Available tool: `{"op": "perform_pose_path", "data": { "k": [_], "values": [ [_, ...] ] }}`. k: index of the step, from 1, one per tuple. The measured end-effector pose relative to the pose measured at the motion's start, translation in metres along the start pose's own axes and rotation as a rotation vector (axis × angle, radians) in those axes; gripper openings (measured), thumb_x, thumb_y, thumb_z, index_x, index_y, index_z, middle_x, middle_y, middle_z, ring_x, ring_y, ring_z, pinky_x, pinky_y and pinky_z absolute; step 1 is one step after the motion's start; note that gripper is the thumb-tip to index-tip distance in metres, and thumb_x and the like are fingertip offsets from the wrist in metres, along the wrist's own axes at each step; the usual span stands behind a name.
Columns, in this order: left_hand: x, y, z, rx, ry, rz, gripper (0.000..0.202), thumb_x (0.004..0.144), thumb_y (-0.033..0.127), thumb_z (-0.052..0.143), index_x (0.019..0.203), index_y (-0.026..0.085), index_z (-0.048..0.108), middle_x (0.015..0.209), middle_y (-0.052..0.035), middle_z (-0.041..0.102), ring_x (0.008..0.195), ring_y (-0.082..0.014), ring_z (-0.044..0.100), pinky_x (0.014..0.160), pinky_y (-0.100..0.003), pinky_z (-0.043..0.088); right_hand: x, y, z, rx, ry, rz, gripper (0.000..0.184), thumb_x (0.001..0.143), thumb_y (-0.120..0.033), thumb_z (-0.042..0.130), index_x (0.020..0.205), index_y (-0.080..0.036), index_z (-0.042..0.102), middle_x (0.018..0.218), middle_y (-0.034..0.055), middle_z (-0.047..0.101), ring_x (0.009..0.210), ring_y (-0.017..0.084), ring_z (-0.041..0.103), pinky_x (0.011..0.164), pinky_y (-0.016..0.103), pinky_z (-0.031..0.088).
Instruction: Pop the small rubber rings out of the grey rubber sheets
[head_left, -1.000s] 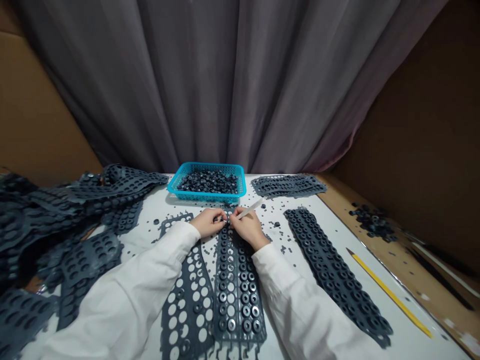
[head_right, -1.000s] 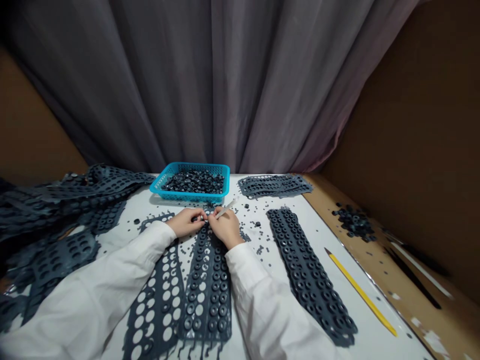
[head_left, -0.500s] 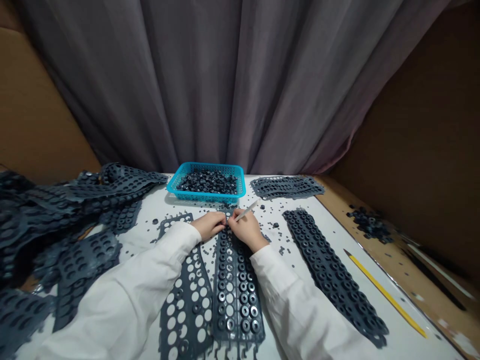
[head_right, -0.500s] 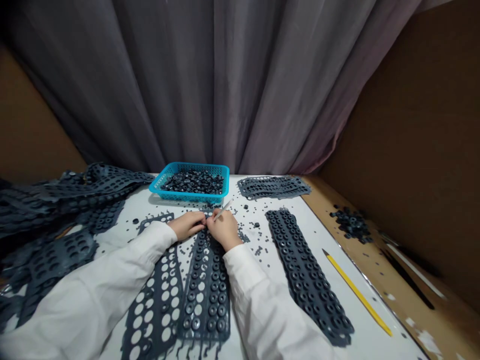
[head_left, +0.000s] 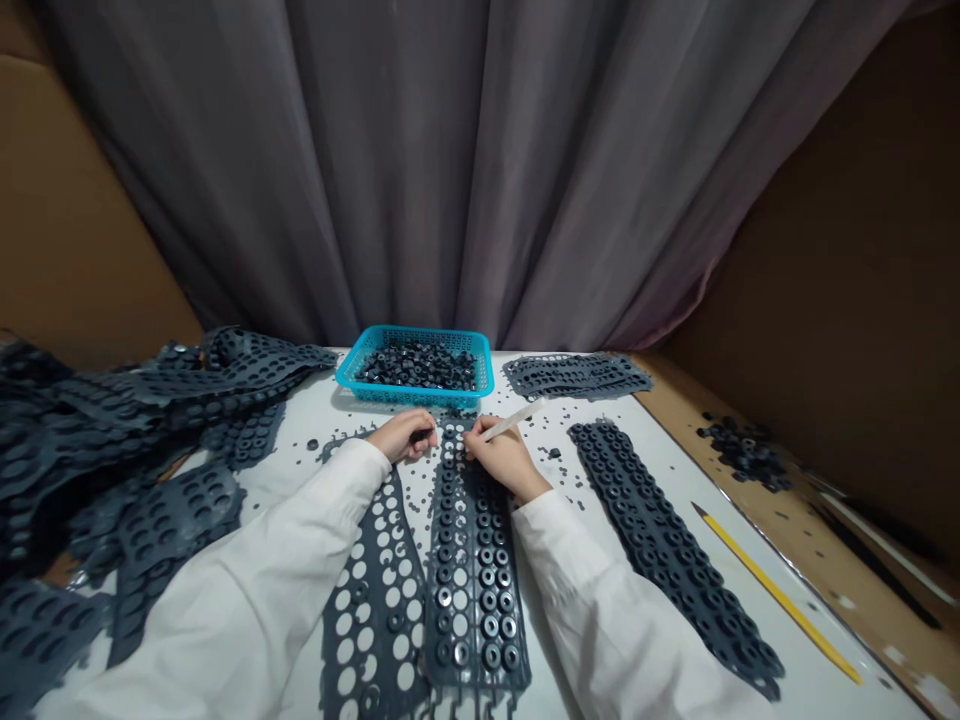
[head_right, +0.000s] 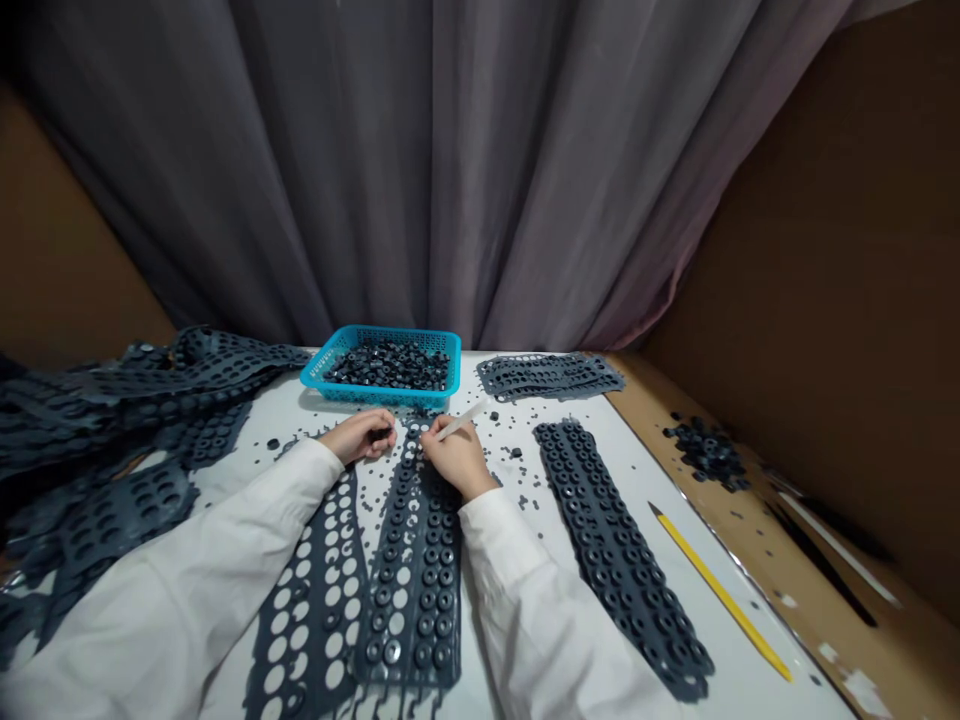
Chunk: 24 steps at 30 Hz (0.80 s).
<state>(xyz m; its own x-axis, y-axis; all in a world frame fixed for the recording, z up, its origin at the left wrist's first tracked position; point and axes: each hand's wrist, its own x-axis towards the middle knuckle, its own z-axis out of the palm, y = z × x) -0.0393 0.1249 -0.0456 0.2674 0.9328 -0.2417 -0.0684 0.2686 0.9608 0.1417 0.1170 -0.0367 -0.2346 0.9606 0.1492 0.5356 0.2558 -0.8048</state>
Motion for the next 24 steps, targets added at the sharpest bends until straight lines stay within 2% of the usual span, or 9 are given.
{"op": "perform_pose_path", "data": {
  "k": [4, 8, 11, 13, 15, 17, 20, 24],
  "values": [
    [-0.002, -0.001, 0.002, 0.014, -0.001, -0.044, 0.010, 0.062, 0.018, 0.049, 0.072, 0.016, 0.051, 0.045, 0.0035, 0.049, 0.032, -0.0051, 0.030, 0.034, -0.016, 0.018, -0.006, -0.004, 0.005, -0.015, 0.027, -0.031, 0.012, 0.068, -0.021, 0.049, 0.056, -0.019, 0.048, 0.049, -0.0024, 0.057, 0.049, 0.011, 0.052, 0.051, 0.020, 0.037],
    [-0.002, -0.005, 0.003, 0.324, 0.078, 0.018, 0.017, 0.065, 0.016, 0.044, 0.069, 0.014, 0.060, 0.046, 0.0029, 0.051, 0.030, -0.0046, 0.029, 0.034, -0.018, 0.020, -0.010, -0.005, 0.010, -0.075, 0.064, -0.037, 0.012, 0.067, -0.021, 0.050, 0.055, -0.019, 0.047, 0.049, -0.0019, 0.056, 0.050, 0.012, 0.051, 0.051, 0.020, 0.035],
    [-0.003, -0.006, 0.004, 0.437, 0.104, 0.076, 0.013, 0.062, 0.015, 0.050, 0.059, 0.014, 0.062, 0.051, 0.0007, 0.056, 0.037, -0.0064, 0.038, 0.039, -0.019, 0.026, -0.011, -0.005, 0.011, -0.097, 0.062, -0.014, 0.013, 0.067, -0.020, 0.050, 0.054, -0.019, 0.046, 0.049, -0.0017, 0.055, 0.050, 0.012, 0.050, 0.050, 0.020, 0.034],
    [-0.005, -0.005, 0.005, 0.485, 0.089, 0.119, 0.006, 0.058, 0.014, 0.057, 0.056, 0.014, 0.063, 0.054, 0.0003, 0.058, 0.047, -0.0093, 0.046, 0.045, -0.019, 0.032, -0.012, -0.007, 0.011, -0.123, 0.058, -0.001, 0.013, 0.067, -0.020, 0.050, 0.054, -0.019, 0.046, 0.050, -0.0017, 0.055, 0.050, 0.011, 0.049, 0.049, 0.020, 0.033],
    [-0.009, -0.003, 0.008, 0.552, 0.055, 0.160, 0.006, 0.053, 0.015, 0.063, 0.059, 0.015, 0.064, 0.056, 0.0012, 0.057, 0.054, -0.0112, 0.048, 0.050, -0.020, 0.034, -0.012, -0.009, 0.011, -0.163, 0.058, 0.010, 0.013, 0.067, -0.019, 0.051, 0.055, -0.019, 0.047, 0.050, -0.0017, 0.054, 0.050, 0.011, 0.048, 0.048, 0.020, 0.031],
    [-0.013, -0.001, 0.011, 0.686, 0.000, 0.246, 0.012, 0.051, 0.016, 0.066, 0.063, 0.016, 0.065, 0.056, 0.0026, 0.055, 0.053, -0.0113, 0.046, 0.051, -0.021, 0.034, -0.013, -0.010, 0.011, -0.208, 0.064, 0.009, 0.012, 0.067, -0.019, 0.052, 0.056, -0.019, 0.049, 0.051, -0.0012, 0.054, 0.050, 0.012, 0.048, 0.048, 0.020, 0.030],
    [-0.015, 0.002, 0.017, 0.927, -0.083, 0.433, 0.008, 0.053, 0.013, 0.065, 0.059, 0.017, 0.061, 0.057, 0.0023, 0.052, 0.053, -0.0114, 0.044, 0.053, -0.022, 0.032, -0.014, -0.012, 0.012, -0.262, 0.067, 0.000, 0.012, 0.069, -0.020, 0.053, 0.057, -0.018, 0.050, 0.052, 0.0000, 0.054, 0.050, 0.012, 0.048, 0.048, 0.021, 0.029],
    [-0.012, 0.000, 0.020, 1.006, -0.129, 0.541, 0.010, 0.055, 0.011, 0.067, 0.055, 0.017, 0.058, 0.058, 0.0004, 0.052, 0.056, -0.0137, 0.046, 0.055, -0.023, 0.032, -0.015, -0.014, 0.012, -0.304, 0.050, 0.008, 0.013, 0.070, -0.022, 0.054, 0.059, -0.018, 0.051, 0.054, 0.0009, 0.055, 0.051, 0.013, 0.049, 0.048, 0.021, 0.028]
  ]
}}
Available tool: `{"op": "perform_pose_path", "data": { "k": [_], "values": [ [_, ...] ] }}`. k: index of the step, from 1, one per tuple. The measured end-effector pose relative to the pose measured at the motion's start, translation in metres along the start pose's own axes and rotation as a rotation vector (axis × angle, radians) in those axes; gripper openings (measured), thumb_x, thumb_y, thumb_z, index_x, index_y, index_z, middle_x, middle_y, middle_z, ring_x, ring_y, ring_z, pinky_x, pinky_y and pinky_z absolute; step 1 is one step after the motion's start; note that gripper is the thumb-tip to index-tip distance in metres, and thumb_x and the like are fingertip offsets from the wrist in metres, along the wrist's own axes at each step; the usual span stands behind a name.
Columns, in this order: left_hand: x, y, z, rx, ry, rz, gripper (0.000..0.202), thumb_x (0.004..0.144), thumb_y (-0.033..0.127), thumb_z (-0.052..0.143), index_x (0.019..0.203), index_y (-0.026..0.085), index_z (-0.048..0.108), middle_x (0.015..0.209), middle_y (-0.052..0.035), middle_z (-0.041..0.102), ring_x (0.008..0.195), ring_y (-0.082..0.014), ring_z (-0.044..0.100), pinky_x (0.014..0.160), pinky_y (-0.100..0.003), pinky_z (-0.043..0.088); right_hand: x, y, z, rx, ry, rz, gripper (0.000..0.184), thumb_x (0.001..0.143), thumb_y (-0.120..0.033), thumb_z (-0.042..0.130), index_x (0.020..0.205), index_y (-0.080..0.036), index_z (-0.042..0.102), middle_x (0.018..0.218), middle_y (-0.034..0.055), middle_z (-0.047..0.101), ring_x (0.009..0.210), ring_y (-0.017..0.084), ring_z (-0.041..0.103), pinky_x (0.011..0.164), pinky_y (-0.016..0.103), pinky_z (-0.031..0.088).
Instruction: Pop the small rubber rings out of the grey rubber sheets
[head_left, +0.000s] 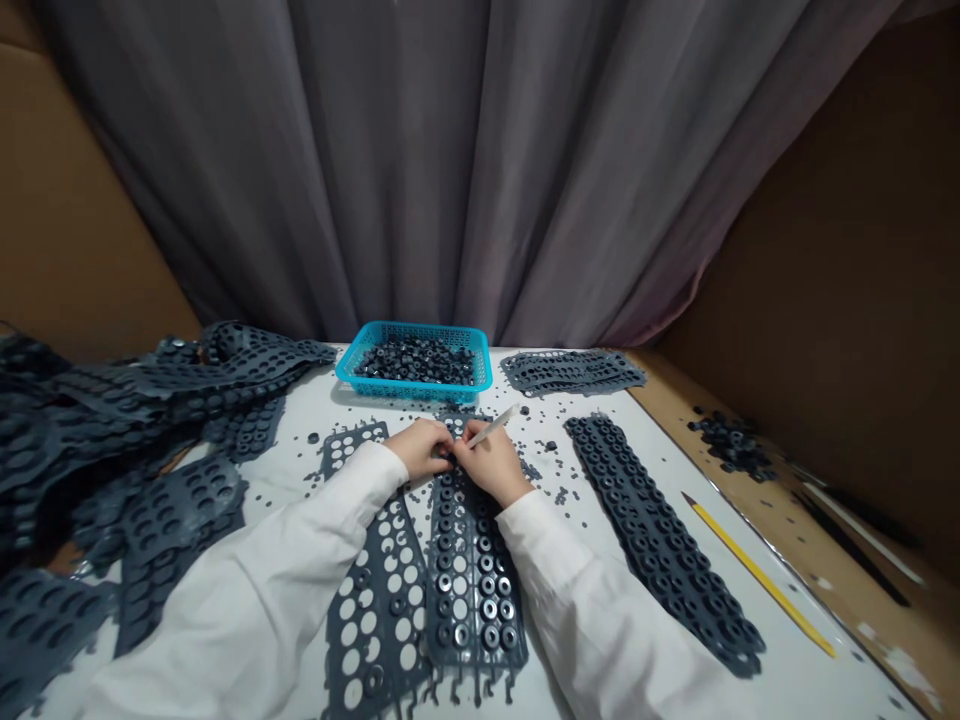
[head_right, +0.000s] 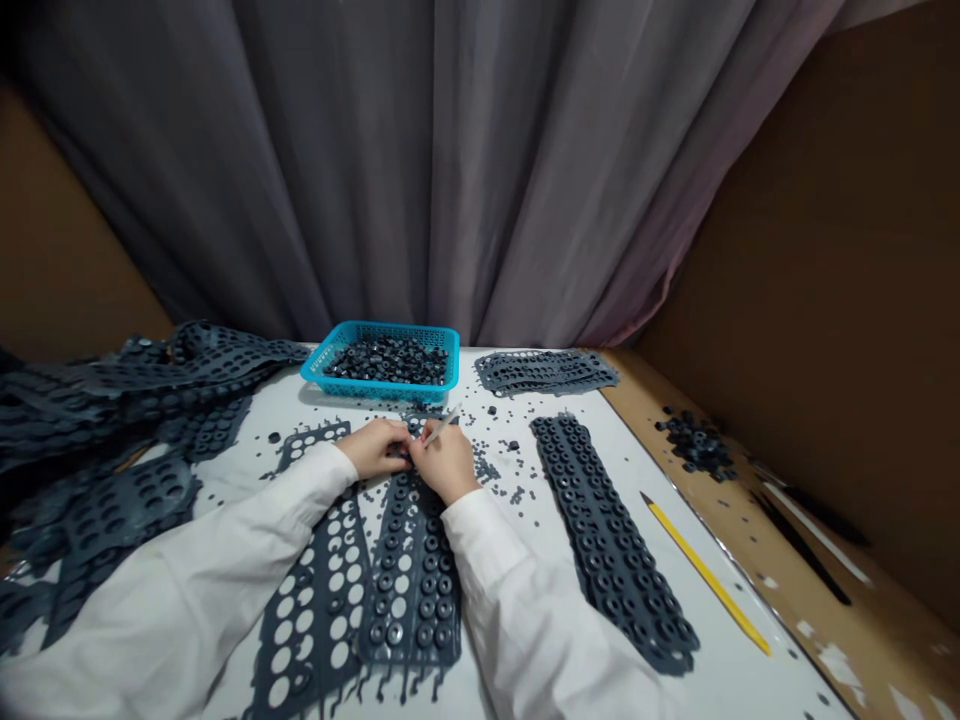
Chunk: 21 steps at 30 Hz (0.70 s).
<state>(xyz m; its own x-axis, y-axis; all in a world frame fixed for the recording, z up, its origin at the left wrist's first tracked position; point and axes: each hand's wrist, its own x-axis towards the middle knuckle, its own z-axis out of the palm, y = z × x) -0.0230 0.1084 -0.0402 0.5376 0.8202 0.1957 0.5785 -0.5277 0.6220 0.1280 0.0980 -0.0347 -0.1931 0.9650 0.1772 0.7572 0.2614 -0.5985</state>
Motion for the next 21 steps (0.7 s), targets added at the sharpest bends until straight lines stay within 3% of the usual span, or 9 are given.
{"op": "perform_pose_path", "data": {
  "k": [4, 8, 10, 15, 21],
  "values": [
    [0.000, -0.007, -0.004, -0.069, 0.014, -0.028, 0.006, 0.062, 0.013, 0.064, 0.058, 0.017, 0.061, 0.060, -0.0012, 0.056, 0.058, -0.0145, 0.049, 0.057, -0.023, 0.034, -0.002, -0.002, -0.002, -0.042, -0.013, -0.018, 0.011, 0.069, -0.020, 0.054, 0.059, -0.018, 0.051, 0.055, 0.0008, 0.055, 0.052, 0.013, 0.048, 0.049, 0.021, 0.027],
    [-0.003, -0.011, -0.027, -0.197, 0.226, -0.188, 0.008, 0.068, 0.024, 0.062, 0.068, 0.016, 0.063, 0.068, -0.0023, 0.062, 0.067, -0.0162, 0.054, 0.065, -0.024, 0.038, -0.001, -0.002, -0.002, -0.050, -0.009, -0.045, 0.010, 0.069, -0.018, 0.052, 0.059, -0.018, 0.050, 0.056, 0.0011, 0.054, 0.054, 0.013, 0.048, 0.050, 0.022, 0.028],
    [-0.004, -0.012, -0.035, -0.271, 0.278, -0.247, 0.012, 0.067, 0.027, 0.062, 0.069, 0.015, 0.062, 0.067, -0.0013, 0.062, 0.064, -0.0149, 0.053, 0.062, -0.023, 0.038, 0.000, 0.000, -0.002, -0.002, -0.023, -0.042, 0.011, 0.068, -0.017, 0.052, 0.057, -0.018, 0.049, 0.054, 0.0004, 0.054, 0.053, 0.012, 0.048, 0.051, 0.021, 0.029],
    [-0.008, -0.013, -0.019, -0.563, 0.041, -0.458, 0.007, 0.067, 0.015, 0.050, 0.071, 0.016, 0.055, 0.054, 0.0026, 0.057, 0.039, -0.0083, 0.037, 0.042, -0.020, 0.029, 0.003, 0.003, -0.005, 0.178, -0.030, -0.040, 0.014, 0.068, -0.016, 0.050, 0.055, -0.019, 0.046, 0.050, -0.0015, 0.054, 0.051, 0.011, 0.049, 0.051, 0.020, 0.033],
    [-0.010, -0.008, -0.008, -0.272, -0.042, -0.278, 0.033, 0.063, 0.006, 0.040, 0.080, 0.016, 0.066, 0.058, 0.0029, 0.059, 0.055, -0.0115, 0.050, 0.055, -0.020, 0.037, 0.002, 0.004, -0.006, 0.205, -0.061, -0.015, 0.015, 0.064, -0.015, 0.051, 0.052, -0.019, 0.044, 0.046, -0.0026, 0.054, 0.050, 0.011, 0.051, 0.050, 0.020, 0.034]
  ]
}}
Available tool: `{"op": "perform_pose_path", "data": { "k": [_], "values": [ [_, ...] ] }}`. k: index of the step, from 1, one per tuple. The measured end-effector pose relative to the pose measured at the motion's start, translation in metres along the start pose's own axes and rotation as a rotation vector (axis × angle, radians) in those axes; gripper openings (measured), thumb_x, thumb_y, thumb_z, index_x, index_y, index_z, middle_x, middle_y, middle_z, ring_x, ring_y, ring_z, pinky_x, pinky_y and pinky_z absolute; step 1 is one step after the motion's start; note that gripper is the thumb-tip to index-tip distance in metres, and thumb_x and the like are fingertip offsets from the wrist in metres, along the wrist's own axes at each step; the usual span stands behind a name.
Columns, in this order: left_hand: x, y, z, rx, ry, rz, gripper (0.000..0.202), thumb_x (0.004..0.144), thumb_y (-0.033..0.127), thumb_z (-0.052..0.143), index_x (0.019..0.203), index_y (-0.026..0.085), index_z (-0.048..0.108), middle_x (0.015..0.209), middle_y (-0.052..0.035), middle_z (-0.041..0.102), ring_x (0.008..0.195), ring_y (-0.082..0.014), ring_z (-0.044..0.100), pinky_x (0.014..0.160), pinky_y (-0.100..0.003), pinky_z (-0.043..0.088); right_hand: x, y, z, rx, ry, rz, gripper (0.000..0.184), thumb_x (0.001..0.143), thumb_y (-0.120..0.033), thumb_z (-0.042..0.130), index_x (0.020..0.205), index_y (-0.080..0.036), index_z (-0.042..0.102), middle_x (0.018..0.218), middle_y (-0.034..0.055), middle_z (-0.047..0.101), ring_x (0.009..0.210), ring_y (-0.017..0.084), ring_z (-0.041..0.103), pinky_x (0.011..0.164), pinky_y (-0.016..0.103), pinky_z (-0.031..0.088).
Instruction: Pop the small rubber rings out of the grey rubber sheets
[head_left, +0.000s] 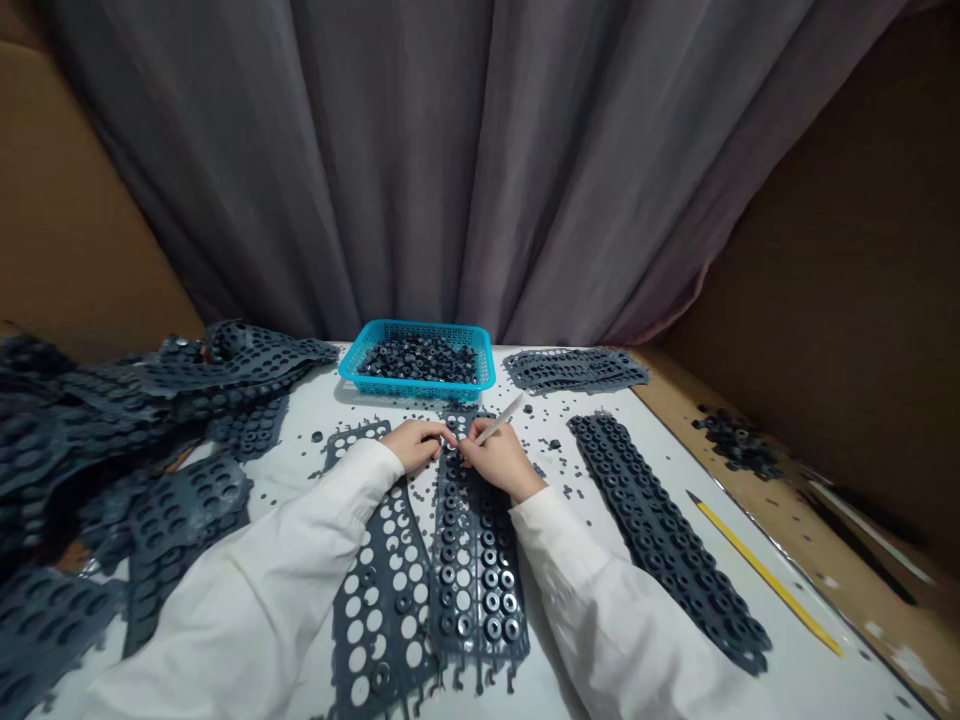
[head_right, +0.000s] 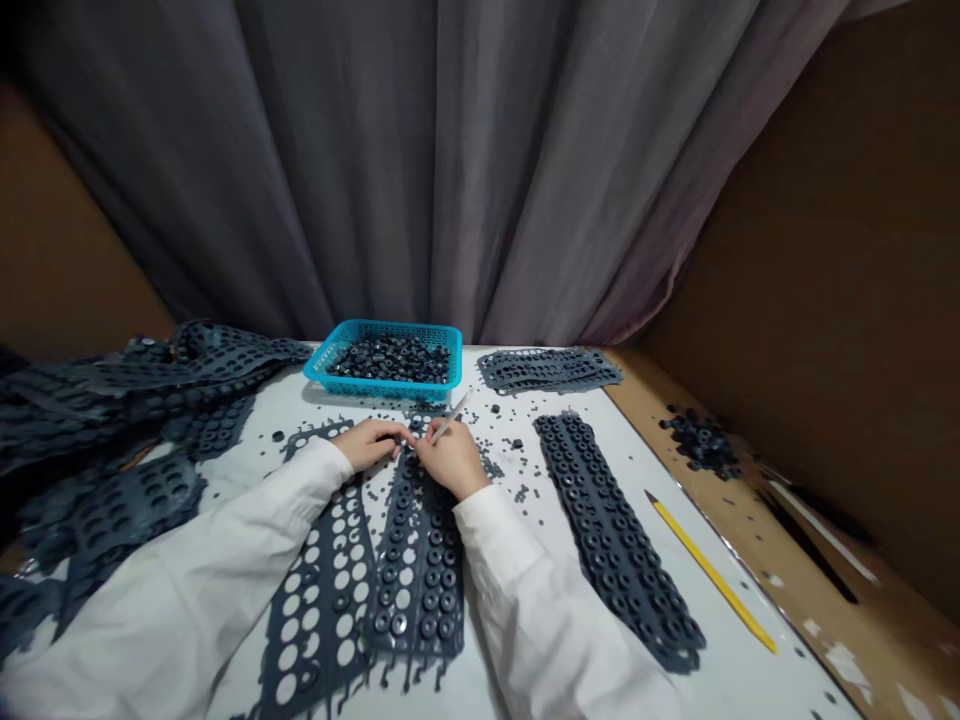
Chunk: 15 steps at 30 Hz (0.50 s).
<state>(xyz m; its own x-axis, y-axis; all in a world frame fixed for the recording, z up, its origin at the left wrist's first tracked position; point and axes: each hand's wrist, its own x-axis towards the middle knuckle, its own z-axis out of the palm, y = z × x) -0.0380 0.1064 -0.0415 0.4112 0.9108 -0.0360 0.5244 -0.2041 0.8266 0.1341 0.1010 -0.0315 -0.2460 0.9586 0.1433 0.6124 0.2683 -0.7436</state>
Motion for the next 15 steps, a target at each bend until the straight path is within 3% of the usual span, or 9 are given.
{"op": "perform_pose_path", "data": {
  "k": [4, 9, 15],
  "values": [
    [-0.0019, 0.0032, 0.0009, 0.173, -0.007, 0.083, 0.025, 0.064, 0.009, 0.046, 0.074, 0.014, 0.069, 0.071, -0.0009, 0.063, 0.070, -0.0137, 0.055, 0.067, -0.022, 0.040, -0.0003, 0.0029, 0.0043, 0.029, -0.017, 0.017, 0.015, 0.064, -0.014, 0.051, 0.052, -0.019, 0.044, 0.045, -0.0029, 0.054, 0.050, 0.012, 0.051, 0.050, 0.020, 0.035],
    [-0.0034, 0.0025, 0.0036, 0.300, -0.027, 0.137, 0.020, 0.062, 0.018, 0.059, 0.080, 0.013, 0.067, 0.061, 0.0020, 0.053, 0.055, -0.0107, 0.047, 0.055, -0.020, 0.037, -0.0002, 0.0044, 0.0056, 0.038, 0.005, 0.003, 0.016, 0.064, -0.013, 0.050, 0.052, -0.019, 0.043, 0.046, -0.0026, 0.054, 0.050, 0.012, 0.051, 0.051, 0.020, 0.035],
    [-0.0019, 0.0063, 0.0017, 0.445, -0.070, 0.374, 0.009, 0.062, 0.017, 0.063, 0.071, 0.014, 0.064, 0.059, 0.0018, 0.051, 0.057, -0.0113, 0.047, 0.057, -0.021, 0.036, -0.0029, 0.0010, 0.0072, -0.061, -0.015, -0.014, 0.014, 0.066, -0.016, 0.050, 0.054, -0.019, 0.045, 0.049, -0.0014, 0.053, 0.050, 0.012, 0.049, 0.049, 0.021, 0.032]
  ]
}}
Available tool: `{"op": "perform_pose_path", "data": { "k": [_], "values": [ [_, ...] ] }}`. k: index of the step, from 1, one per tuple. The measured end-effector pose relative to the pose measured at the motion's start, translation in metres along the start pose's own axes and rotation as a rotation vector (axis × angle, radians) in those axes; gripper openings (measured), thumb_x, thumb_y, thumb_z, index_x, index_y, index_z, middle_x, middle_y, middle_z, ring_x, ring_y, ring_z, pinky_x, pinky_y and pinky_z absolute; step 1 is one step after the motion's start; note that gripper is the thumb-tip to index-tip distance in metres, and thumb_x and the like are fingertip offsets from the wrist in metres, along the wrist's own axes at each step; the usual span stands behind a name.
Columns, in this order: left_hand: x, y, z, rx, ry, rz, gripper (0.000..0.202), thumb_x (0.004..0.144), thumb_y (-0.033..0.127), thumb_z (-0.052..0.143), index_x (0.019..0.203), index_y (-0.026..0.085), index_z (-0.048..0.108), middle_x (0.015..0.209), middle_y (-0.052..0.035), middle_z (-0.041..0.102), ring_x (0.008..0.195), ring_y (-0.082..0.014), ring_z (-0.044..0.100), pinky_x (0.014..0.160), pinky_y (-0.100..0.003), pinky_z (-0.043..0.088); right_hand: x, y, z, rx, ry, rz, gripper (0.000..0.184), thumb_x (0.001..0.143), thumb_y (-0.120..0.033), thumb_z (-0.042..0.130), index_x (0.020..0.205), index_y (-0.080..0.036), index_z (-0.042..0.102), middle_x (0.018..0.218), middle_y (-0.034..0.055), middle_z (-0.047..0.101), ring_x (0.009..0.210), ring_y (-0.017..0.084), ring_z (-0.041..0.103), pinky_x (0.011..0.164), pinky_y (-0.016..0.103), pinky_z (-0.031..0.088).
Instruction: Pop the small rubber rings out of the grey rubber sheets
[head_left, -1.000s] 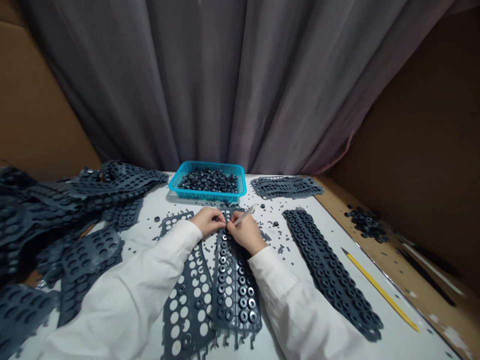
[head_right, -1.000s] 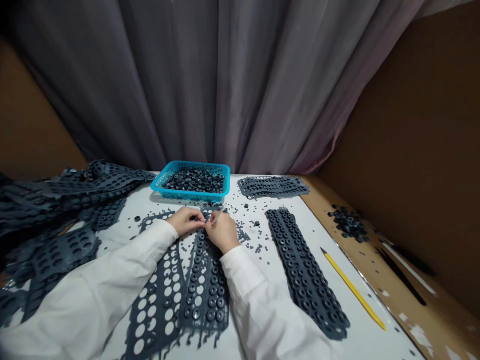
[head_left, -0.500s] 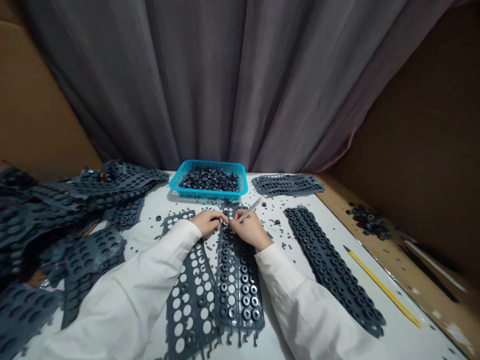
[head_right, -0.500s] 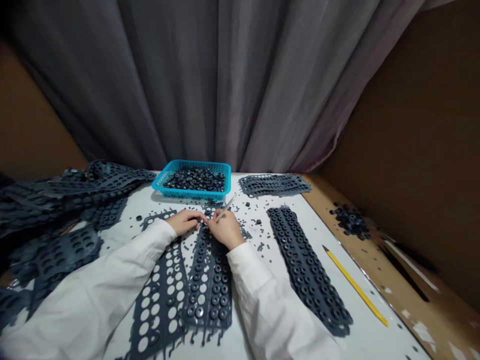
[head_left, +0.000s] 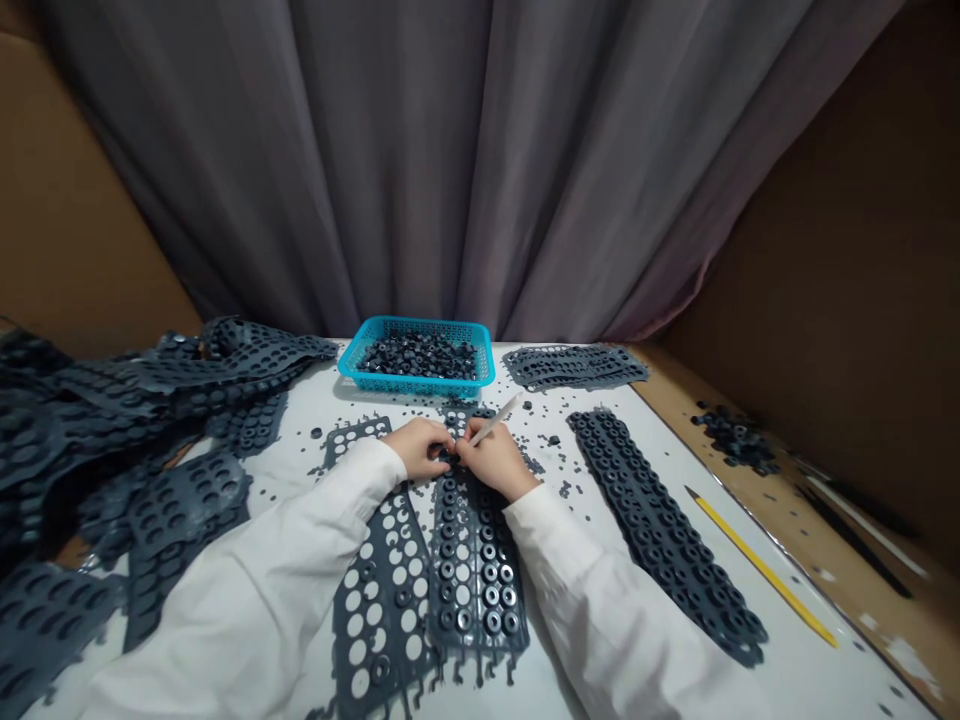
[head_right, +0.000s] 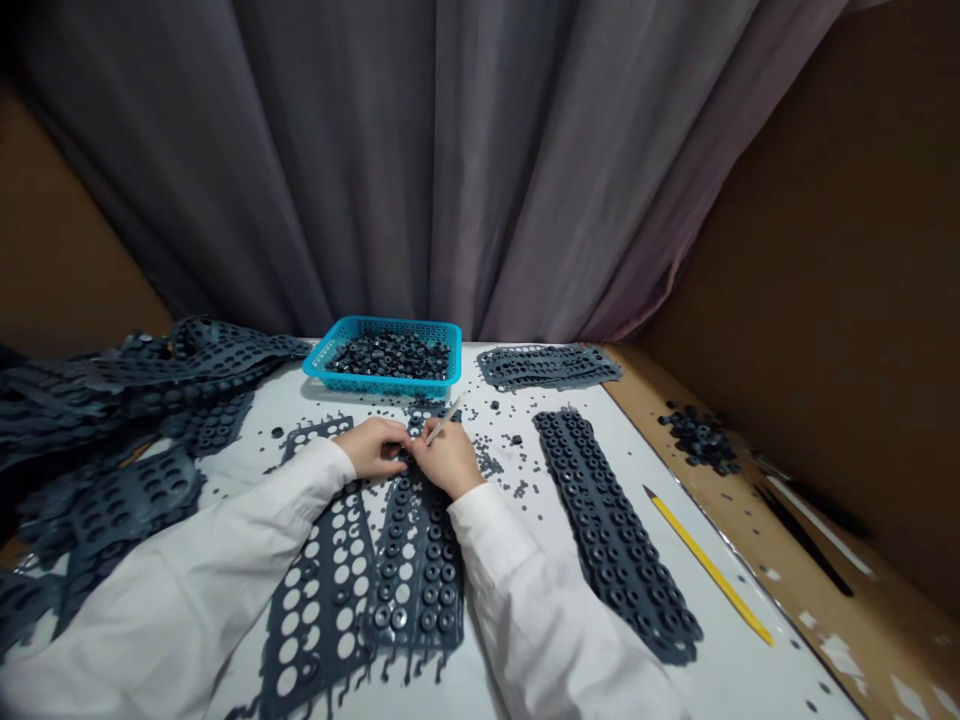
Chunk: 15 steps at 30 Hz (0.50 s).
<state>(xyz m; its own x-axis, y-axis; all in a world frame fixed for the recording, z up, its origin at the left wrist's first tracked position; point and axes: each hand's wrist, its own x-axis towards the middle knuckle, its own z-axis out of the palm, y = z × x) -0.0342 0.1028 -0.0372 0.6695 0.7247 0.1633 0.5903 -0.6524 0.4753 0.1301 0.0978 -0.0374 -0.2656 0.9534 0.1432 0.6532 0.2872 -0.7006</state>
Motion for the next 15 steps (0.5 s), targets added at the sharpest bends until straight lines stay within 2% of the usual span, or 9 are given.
{"op": "perform_pose_path", "data": {
  "k": [2, 4, 7, 11, 12, 13, 15],
  "values": [
    [0.000, -0.001, 0.004, -0.001, 0.000, 0.067, 0.004, 0.066, 0.015, 0.059, 0.068, 0.015, 0.062, 0.063, -0.0002, 0.054, 0.061, -0.0123, 0.050, 0.061, -0.021, 0.037, -0.001, -0.002, 0.000, -0.056, -0.001, 0.000, 0.013, 0.066, -0.017, 0.051, 0.055, -0.019, 0.045, 0.050, -0.0011, 0.052, 0.050, 0.012, 0.048, 0.049, 0.021, 0.031],
    [0.000, -0.003, 0.010, -0.028, 0.031, 0.065, 0.007, 0.069, 0.014, 0.055, 0.066, 0.015, 0.061, 0.067, -0.0020, 0.057, 0.065, -0.0133, 0.053, 0.063, -0.022, 0.039, -0.002, -0.005, -0.001, -0.119, 0.001, -0.006, 0.012, 0.066, -0.018, 0.051, 0.056, -0.019, 0.046, 0.052, -0.0005, 0.052, 0.052, 0.013, 0.048, 0.049, 0.022, 0.030],
    [-0.002, -0.007, 0.010, -0.133, 0.144, -0.087, 0.008, 0.070, 0.020, 0.057, 0.066, 0.015, 0.062, 0.067, -0.0028, 0.061, 0.067, -0.0152, 0.056, 0.065, -0.024, 0.040, -0.004, -0.008, -0.003, -0.195, -0.008, -0.034, 0.012, 0.067, -0.018, 0.052, 0.056, -0.019, 0.047, 0.055, 0.0010, 0.054, 0.055, 0.014, 0.049, 0.051, 0.022, 0.031],
    [-0.007, -0.013, -0.007, -0.355, 0.465, -0.336, 0.016, 0.070, 0.031, 0.058, 0.071, 0.015, 0.062, 0.072, -0.0015, 0.063, 0.073, -0.0163, 0.056, 0.069, -0.026, 0.041, -0.004, -0.010, -0.005, -0.184, -0.032, -0.043, 0.012, 0.068, -0.015, 0.051, 0.057, -0.019, 0.047, 0.054, 0.0010, 0.055, 0.055, 0.014, 0.050, 0.053, 0.023, 0.032],
    [-0.008, -0.014, -0.011, -0.405, 0.501, -0.371, 0.017, 0.070, 0.032, 0.059, 0.071, 0.015, 0.061, 0.071, -0.0005, 0.062, 0.070, -0.0153, 0.055, 0.067, -0.025, 0.042, -0.004, -0.009, -0.006, -0.151, -0.042, -0.041, 0.013, 0.068, -0.015, 0.050, 0.056, -0.019, 0.047, 0.053, 0.0006, 0.055, 0.055, 0.013, 0.050, 0.053, 0.023, 0.033],
    [-0.009, -0.013, -0.013, -0.469, 0.492, -0.406, 0.017, 0.068, 0.032, 0.061, 0.070, 0.015, 0.060, 0.067, 0.0009, 0.060, 0.065, -0.0136, 0.054, 0.063, -0.024, 0.041, -0.003, -0.008, -0.006, -0.108, -0.052, -0.039, 0.013, 0.068, -0.015, 0.050, 0.056, -0.019, 0.047, 0.052, 0.0001, 0.055, 0.054, 0.013, 0.050, 0.053, 0.022, 0.033],
    [-0.011, -0.010, -0.012, -0.690, 0.362, -0.505, 0.015, 0.065, 0.029, 0.063, 0.068, 0.015, 0.056, 0.054, 0.0041, 0.053, 0.048, -0.0095, 0.046, 0.049, -0.020, 0.036, -0.002, -0.006, -0.008, -0.020, -0.059, -0.028, 0.013, 0.067, -0.016, 0.051, 0.055, -0.019, 0.046, 0.051, -0.0009, 0.055, 0.053, 0.013, 0.050, 0.053, 0.022, 0.034]
  ]
}}
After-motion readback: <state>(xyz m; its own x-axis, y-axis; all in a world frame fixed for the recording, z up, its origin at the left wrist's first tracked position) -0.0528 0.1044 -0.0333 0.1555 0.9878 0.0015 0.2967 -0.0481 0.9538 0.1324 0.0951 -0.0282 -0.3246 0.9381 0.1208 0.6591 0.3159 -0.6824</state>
